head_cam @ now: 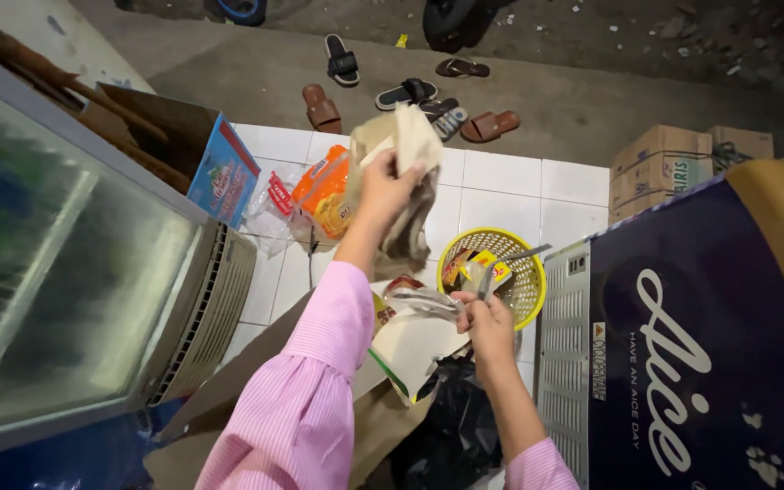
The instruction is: Picking up various pieces of trash, plastic waste, and empty boxes from the floor and placing them into a yellow basket.
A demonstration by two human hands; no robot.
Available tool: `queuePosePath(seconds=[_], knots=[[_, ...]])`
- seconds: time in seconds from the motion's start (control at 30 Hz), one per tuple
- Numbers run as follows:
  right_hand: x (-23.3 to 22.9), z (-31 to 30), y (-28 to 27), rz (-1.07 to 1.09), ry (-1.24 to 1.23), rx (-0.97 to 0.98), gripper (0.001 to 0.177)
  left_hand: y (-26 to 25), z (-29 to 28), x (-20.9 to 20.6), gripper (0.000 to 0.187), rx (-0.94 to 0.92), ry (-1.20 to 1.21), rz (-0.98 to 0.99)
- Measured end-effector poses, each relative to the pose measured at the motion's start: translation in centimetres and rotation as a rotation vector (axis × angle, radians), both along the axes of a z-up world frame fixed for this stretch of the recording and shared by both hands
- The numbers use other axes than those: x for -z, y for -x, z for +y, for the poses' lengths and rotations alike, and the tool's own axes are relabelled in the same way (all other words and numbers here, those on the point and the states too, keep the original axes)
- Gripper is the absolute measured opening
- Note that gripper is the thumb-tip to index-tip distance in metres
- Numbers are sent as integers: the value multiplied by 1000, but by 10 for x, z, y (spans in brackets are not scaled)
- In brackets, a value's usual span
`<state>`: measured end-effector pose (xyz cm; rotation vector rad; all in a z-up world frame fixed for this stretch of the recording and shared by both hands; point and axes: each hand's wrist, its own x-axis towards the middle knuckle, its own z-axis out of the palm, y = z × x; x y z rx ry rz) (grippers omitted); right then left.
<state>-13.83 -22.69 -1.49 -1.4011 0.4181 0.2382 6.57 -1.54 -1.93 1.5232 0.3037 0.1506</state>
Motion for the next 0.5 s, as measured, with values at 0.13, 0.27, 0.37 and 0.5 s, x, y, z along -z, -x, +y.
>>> queuePosePath(seconds=[0.13, 0.27, 0.37, 0.5], knots=[[-8, -3, 1, -25, -30, -19, 32, 37, -11, -2, 40, 211, 166, -37], [-25, -6, -14, -75, -49, -114, 27, 118, -14, -68, 64, 470, -236, 289], [-46, -1, -30, -130, -114, -269, 26, 151, 2, 64, 91, 593, -409, 369], [-122, 18, -53, -221, -137, -428, 24, 199, 7, 129, 74, 593, -493, -1]])
